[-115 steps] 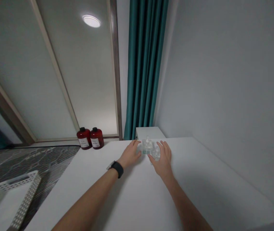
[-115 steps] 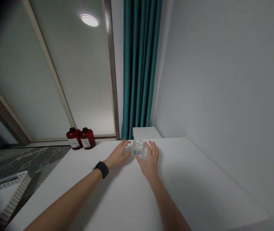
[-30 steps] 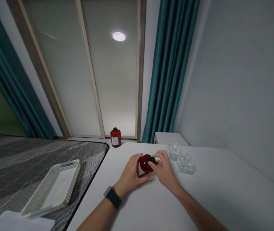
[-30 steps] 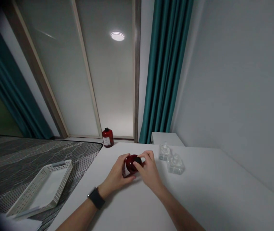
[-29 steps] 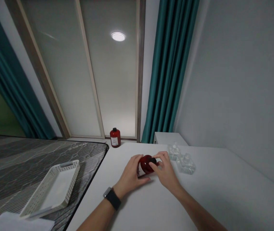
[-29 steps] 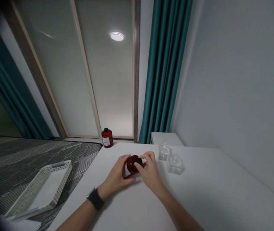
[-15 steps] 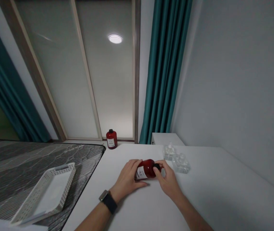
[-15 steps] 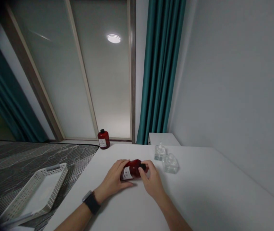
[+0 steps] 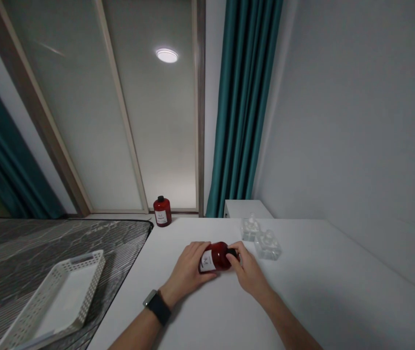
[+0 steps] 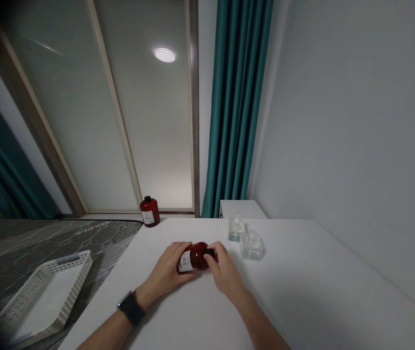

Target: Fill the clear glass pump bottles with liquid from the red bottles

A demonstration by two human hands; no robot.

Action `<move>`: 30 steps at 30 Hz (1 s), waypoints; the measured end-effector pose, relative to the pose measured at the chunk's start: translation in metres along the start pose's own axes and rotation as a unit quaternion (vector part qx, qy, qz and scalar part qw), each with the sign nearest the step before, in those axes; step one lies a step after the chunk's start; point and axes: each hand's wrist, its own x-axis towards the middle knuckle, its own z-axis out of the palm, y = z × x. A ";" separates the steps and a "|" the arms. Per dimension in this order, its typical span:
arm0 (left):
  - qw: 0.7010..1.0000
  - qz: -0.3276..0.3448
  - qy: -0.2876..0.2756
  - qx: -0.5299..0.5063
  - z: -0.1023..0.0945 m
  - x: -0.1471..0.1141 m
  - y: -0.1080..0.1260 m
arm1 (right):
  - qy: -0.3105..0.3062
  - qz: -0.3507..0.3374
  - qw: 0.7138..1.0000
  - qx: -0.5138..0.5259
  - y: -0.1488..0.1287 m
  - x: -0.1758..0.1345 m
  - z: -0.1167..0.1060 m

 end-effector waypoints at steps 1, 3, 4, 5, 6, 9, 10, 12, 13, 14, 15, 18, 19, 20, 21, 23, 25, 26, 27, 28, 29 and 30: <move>1.000 0.001 -0.001 -0.001 -0.001 0.000 0.000 | -0.005 -0.005 1.000 -0.002 0.000 0.000 -0.001; 1.000 0.003 -0.004 -0.004 -0.002 -0.001 -0.001 | -0.014 -0.015 1.000 -0.003 -0.002 0.001 -0.003; 1.000 0.004 -0.005 -0.006 -0.003 -0.001 -0.002 | -0.018 -0.021 1.000 -0.002 -0.004 0.001 -0.004; 1.000 0.003 -0.006 -0.008 -0.004 -0.001 -0.002 | -0.022 -0.027 0.999 -0.001 -0.006 0.001 -0.005; 1.000 0.002 -0.007 -0.009 -0.005 -0.001 -0.003 | -0.025 -0.033 0.999 0.000 -0.008 0.001 -0.006; 1.000 -0.008 -0.003 -0.006 -0.005 -0.001 -0.004 | -0.028 -0.056 0.998 0.004 -0.013 0.000 -0.007; 1.000 -0.010 -0.001 -0.004 -0.005 -0.002 -0.004 | -0.024 -0.060 0.998 0.009 -0.013 0.000 -0.007; 1.000 -0.010 0.002 -0.002 -0.004 -0.002 -0.005 | -0.007 -0.054 0.998 0.028 -0.012 -0.001 -0.005; 1.000 -0.008 0.002 -0.001 -0.004 -0.003 -0.006 | 0.004 -0.045 0.998 0.039 -0.011 -0.002 -0.004; 1.000 -0.006 0.000 0.000 -0.004 -0.003 -0.006 | 0.013 -0.033 0.998 0.045 -0.009 -0.002 -0.002; 1.000 -0.004 -0.003 0.002 -0.004 -0.003 -0.006 | 0.021 -0.021 0.999 0.045 -0.007 -0.003 -0.001; 1.000 0.001 -0.016 0.010 -0.003 -0.003 -0.004 | 0.036 0.016 0.999 0.016 -0.002 -0.003 0.002; 1.000 0.002 -0.020 0.011 -0.003 -0.002 -0.003 | 0.040 0.028 0.999 0.008 -0.001 -0.003 0.003; 1.000 0.003 -0.023 0.013 -0.003 -0.002 -0.003 | 0.043 0.035 0.998 0.006 0.000 -0.003 0.004; 1.000 0.002 -0.025 0.014 -0.003 -0.002 -0.002 | 0.043 0.038 0.998 0.008 0.000 -0.003 0.004; 1.000 -0.001 -0.025 0.017 -0.002 -0.001 -0.002 | 0.040 0.031 0.999 0.016 0.000 -0.003 0.004; 1.000 -0.004 -0.023 0.019 -0.001 -0.001 -0.002 | 0.038 0.015 0.999 0.024 0.001 -0.004 0.003; 1.000 -0.005 -0.022 0.019 -0.001 -0.002 -0.003 | 0.037 0.008 0.999 0.027 0.001 -0.005 0.003; 1.000 -0.006 -0.022 0.018 -0.001 -0.002 -0.003 | 0.035 0.002 0.999 0.030 0.001 -0.005 0.002; 1.000 -0.008 -0.022 0.017 -0.001 -0.002 -0.004 | 0.032 -0.004 0.999 0.033 0.001 -0.006 0.001; 1.000 -0.009 -0.023 0.016 -0.001 -0.002 -0.004 | 0.029 -0.008 0.999 0.037 0.001 -0.006 0.001; 1.000 -0.010 -0.024 0.015 -0.001 -0.002 -0.005 | 0.026 -0.010 0.999 0.041 0.001 -0.006 0.001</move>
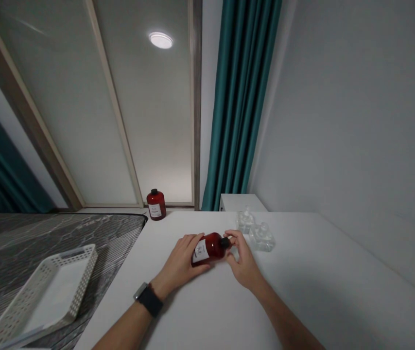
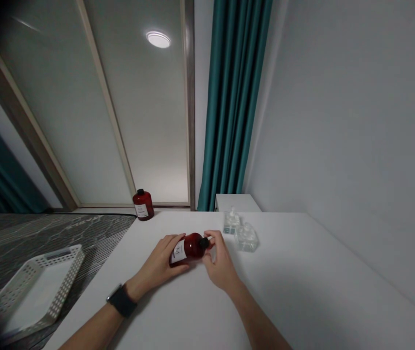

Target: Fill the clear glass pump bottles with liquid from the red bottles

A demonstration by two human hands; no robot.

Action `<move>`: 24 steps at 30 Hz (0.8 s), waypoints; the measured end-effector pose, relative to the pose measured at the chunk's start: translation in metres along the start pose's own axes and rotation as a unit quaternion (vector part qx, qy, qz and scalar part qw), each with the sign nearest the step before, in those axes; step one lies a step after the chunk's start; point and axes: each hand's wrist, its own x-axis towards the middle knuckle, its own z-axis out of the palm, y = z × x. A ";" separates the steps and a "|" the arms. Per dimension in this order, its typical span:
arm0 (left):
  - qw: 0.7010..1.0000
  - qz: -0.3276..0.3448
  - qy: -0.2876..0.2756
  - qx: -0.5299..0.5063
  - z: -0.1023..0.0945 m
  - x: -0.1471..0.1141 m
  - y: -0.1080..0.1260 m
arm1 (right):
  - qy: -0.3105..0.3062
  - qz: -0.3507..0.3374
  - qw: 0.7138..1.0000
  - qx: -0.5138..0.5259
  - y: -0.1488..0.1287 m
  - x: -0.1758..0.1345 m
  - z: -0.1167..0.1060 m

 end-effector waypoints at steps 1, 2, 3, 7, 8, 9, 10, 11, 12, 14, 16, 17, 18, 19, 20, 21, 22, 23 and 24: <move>1.000 0.000 -0.001 0.000 0.000 0.000 0.000 | 0.000 0.001 1.000 0.005 0.000 0.000 0.000; 1.000 0.001 -0.002 0.000 -0.001 0.000 0.000 | 0.005 0.003 1.000 0.011 0.000 0.001 0.001; 1.000 0.004 -0.004 0.002 -0.001 0.000 0.001 | 0.014 0.007 1.000 0.017 0.000 0.001 0.002; 1.000 0.012 -0.016 0.012 -0.002 0.000 0.003 | 0.034 0.029 0.999 0.007 0.001 0.005 0.004; 1.000 0.013 -0.017 0.014 -0.002 0.000 0.003 | 0.027 0.032 0.999 -0.001 0.001 0.005 0.003; 1.000 0.013 -0.019 0.015 -0.002 0.000 0.003 | 0.020 0.031 0.999 -0.009 0.001 0.005 0.003; 1.000 0.014 -0.020 0.016 -0.002 0.000 0.003 | 0.014 0.026 0.999 -0.015 0.001 0.004 0.002; 1.000 0.014 -0.021 0.015 -0.002 0.000 0.003 | 0.011 0.015 1.000 -0.017 0.000 0.004 0.001; 1.000 0.014 -0.022 0.013 -0.002 0.000 0.003 | 0.010 0.000 1.000 -0.015 -0.001 0.003 0.000; 1.000 0.016 -0.023 0.008 -0.002 0.001 0.002 | 0.013 -0.034 0.999 0.001 -0.003 0.002 -0.002; 1.000 0.019 -0.023 0.005 -0.002 0.001 0.003 | 0.011 -0.059 0.998 0.024 -0.006 0.002 -0.003; 1.000 0.021 -0.024 0.004 -0.002 0.001 0.003 | 0.011 -0.065 0.997 0.032 -0.007 0.002 -0.003; 0.999 0.021 -0.023 0.005 -0.002 0.001 0.003 | 0.011 -0.065 0.997 0.032 -0.008 0.003 -0.003; 0.999 0.021 -0.023 0.006 -0.002 0.001 0.003 | 0.015 -0.058 0.998 0.024 -0.008 0.003 -0.002; 0.999 0.020 -0.024 0.007 -0.002 0.001 0.003 | 0.020 -0.047 0.999 0.011 -0.008 0.004 -0.002; 0.999 0.020 -0.025 0.010 -0.001 0.001 0.004 | 0.029 -0.032 0.999 -0.005 -0.007 0.004 -0.001; 0.999 0.020 -0.026 0.012 -0.001 0.001 0.004 | 0.034 -0.014 0.999 -0.019 -0.005 0.004 -0.001; 0.999 0.019 -0.026 0.015 -0.001 0.001 0.004 | 0.034 0.005 0.999 -0.029 -0.004 0.005 0.000; 0.999 0.019 -0.027 0.017 -0.001 0.001 0.003 | 0.028 0.021 0.999 -0.033 -0.002 0.005 0.000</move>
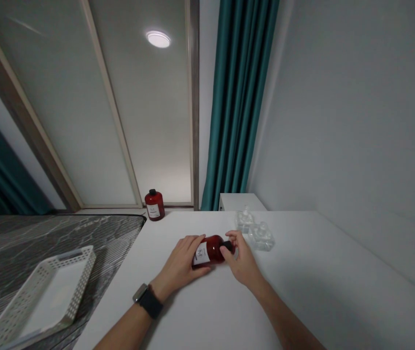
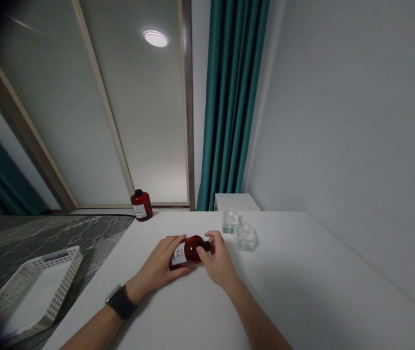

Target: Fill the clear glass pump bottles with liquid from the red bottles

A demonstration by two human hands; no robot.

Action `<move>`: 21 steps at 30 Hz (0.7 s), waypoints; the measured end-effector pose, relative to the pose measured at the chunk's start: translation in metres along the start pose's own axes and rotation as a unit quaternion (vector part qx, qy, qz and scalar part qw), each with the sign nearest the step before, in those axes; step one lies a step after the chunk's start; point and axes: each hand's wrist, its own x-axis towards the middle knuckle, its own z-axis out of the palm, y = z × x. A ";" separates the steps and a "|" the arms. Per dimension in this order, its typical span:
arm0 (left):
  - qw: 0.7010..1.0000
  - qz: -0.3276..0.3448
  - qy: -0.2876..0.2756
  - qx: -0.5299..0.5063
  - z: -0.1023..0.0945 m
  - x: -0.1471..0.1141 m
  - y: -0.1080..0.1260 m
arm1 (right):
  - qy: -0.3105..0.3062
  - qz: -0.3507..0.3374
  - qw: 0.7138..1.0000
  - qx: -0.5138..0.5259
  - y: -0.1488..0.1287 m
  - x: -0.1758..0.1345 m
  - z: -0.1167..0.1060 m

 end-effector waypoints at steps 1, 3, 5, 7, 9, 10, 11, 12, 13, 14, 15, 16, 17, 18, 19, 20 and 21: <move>1.000 -0.001 -0.001 0.001 0.000 0.000 0.000 | -0.012 0.013 1.000 -0.002 0.001 0.000 0.000; 1.000 0.000 -0.003 0.001 0.000 0.000 0.000 | -0.031 0.027 0.999 -0.004 0.001 0.000 0.001; 1.000 0.001 -0.006 0.001 0.000 0.000 -0.001 | -0.026 0.012 1.000 -0.008 -0.002 0.001 0.000; 1.000 -0.001 -0.006 0.000 0.000 0.000 -0.001 | -0.009 -0.035 0.999 -0.009 -0.007 0.001 -0.001; 1.000 -0.004 -0.002 -0.002 0.001 0.000 -0.002 | -0.005 -0.092 0.996 0.000 -0.010 0.002 -0.003; 1.000 -0.005 0.001 -0.004 0.001 0.000 -0.002 | -0.007 -0.114 0.993 0.007 -0.011 0.002 -0.003; 1.000 -0.006 0.004 -0.005 0.001 0.000 -0.003 | -0.006 -0.129 0.992 0.014 -0.012 0.002 -0.003; 1.000 -0.006 0.006 -0.007 0.001 0.000 -0.003 | -0.003 -0.137 0.990 0.020 -0.011 0.002 -0.004; 1.000 -0.006 0.007 -0.009 0.001 0.000 -0.003 | 0.005 -0.139 0.990 0.025 -0.010 0.002 -0.004; 1.000 -0.007 0.008 -0.010 0.002 0.000 -0.003 | 0.017 -0.138 0.990 0.028 -0.009 0.002 -0.003; 1.000 -0.007 0.009 -0.011 0.002 0.000 -0.003 | 0.030 -0.135 0.990 0.030 -0.008 0.002 -0.003; 1.000 -0.008 0.010 -0.012 0.001 0.000 -0.004 | 0.039 -0.133 0.990 0.031 -0.007 0.002 -0.003; 1.000 -0.008 0.011 -0.013 0.001 0.000 -0.004 | 0.043 -0.132 0.990 0.032 -0.007 0.002 -0.002; 1.000 -0.009 0.012 -0.014 0.001 0.000 -0.004 | 0.042 -0.131 0.990 0.033 -0.007 0.002 -0.002; 1.000 -0.011 0.011 -0.014 0.001 0.000 -0.004 | 0.040 -0.129 0.990 0.033 -0.007 0.002 -0.002; 1.000 -0.013 0.011 -0.014 0.001 0.000 -0.004 | 0.036 -0.127 0.991 0.032 -0.007 0.002 -0.002; 1.000 -0.016 0.010 -0.014 0.001 0.000 -0.004 | 0.033 -0.124 0.991 0.030 -0.007 0.002 -0.002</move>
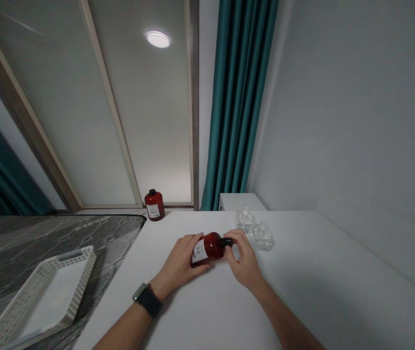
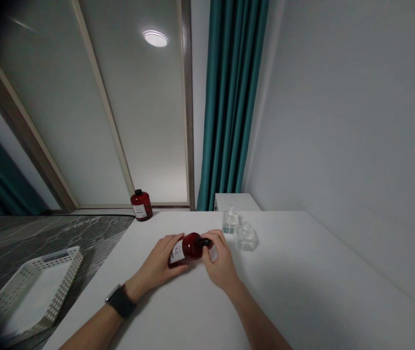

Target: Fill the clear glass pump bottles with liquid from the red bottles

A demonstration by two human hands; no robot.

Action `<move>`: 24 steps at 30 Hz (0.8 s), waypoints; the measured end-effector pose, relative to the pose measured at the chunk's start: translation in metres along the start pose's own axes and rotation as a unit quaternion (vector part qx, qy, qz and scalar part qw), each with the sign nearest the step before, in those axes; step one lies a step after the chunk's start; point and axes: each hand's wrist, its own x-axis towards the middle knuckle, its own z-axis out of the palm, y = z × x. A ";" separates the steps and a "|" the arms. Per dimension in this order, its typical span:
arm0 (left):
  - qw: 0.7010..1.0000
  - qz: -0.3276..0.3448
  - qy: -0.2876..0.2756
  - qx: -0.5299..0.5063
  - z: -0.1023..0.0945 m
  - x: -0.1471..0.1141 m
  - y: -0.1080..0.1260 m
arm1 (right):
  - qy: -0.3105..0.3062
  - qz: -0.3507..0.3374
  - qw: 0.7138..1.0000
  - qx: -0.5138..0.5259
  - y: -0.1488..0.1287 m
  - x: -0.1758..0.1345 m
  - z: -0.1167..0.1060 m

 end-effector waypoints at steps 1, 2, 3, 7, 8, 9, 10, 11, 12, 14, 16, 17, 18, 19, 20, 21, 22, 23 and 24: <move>1.000 -0.003 -0.002 0.000 0.000 0.000 0.000 | -0.001 0.003 1.000 -0.002 0.000 0.000 0.000; 1.000 -0.008 -0.003 -0.002 -0.001 0.000 0.000 | 0.001 0.007 1.000 -0.004 0.000 0.000 0.000; 1.000 -0.013 -0.005 -0.006 -0.001 0.001 0.000 | 0.003 0.010 1.000 -0.005 0.000 0.001 0.000; 0.997 -0.050 0.000 -0.052 -0.001 0.001 0.002 | 0.015 0.027 0.999 -0.014 0.003 0.001 0.000; 0.995 -0.065 0.005 -0.071 -0.001 0.001 0.003 | 0.018 0.034 0.999 -0.017 0.004 0.001 0.001; 0.992 -0.080 0.010 -0.092 0.000 0.001 0.004 | 0.021 0.043 0.999 -0.022 0.006 0.001 0.002; 0.989 -0.095 0.015 -0.115 0.000 0.001 0.006 | 0.022 0.053 0.998 -0.027 0.009 0.000 0.002; 0.985 -0.107 0.017 -0.137 0.000 0.002 0.008 | 0.020 0.064 0.997 -0.034 0.012 -0.001 0.003; 0.981 -0.116 0.017 -0.155 0.000 0.002 0.009 | 0.014 0.076 0.996 -0.041 0.016 -0.002 0.004; 0.976 -0.128 0.017 -0.176 -0.002 0.003 0.012 | -0.017 0.097 0.993 -0.059 0.025 -0.004 0.006; 0.974 -0.136 0.019 -0.178 -0.003 0.004 0.013 | -0.067 0.112 0.988 -0.086 0.035 -0.006 0.006; 0.974 -0.139 0.021 -0.176 -0.004 0.004 0.013 | -0.091 0.119 0.984 -0.101 0.039 -0.008 0.006; 0.974 -0.143 0.024 -0.173 -0.005 0.004 0.012 | -0.104 0.124 0.980 -0.112 0.043 -0.009 0.006; 0.974 -0.148 0.027 -0.170 -0.005 0.005 0.012 | -0.113 0.128 0.978 -0.121 0.047 -0.010 0.006; 0.973 -0.153 0.029 -0.168 -0.006 0.005 0.011 | -0.117 0.132 0.976 -0.128 0.050 -0.012 0.006; 0.973 -0.159 0.031 -0.166 -0.006 0.005 0.010 | -0.117 0.134 0.975 -0.134 0.053 -0.013 0.005; 0.972 -0.164 0.032 -0.164 -0.006 0.005 0.010 | -0.118 0.136 0.973 -0.141 0.055 -0.014 0.005; 0.971 -0.168 0.033 -0.164 -0.007 0.005 0.009 | -0.119 0.137 0.972 -0.148 0.057 -0.015 0.004; 0.971 -0.170 0.034 -0.164 -0.007 0.005 0.009 | -0.119 0.137 0.971 -0.155 0.059 -0.016 0.004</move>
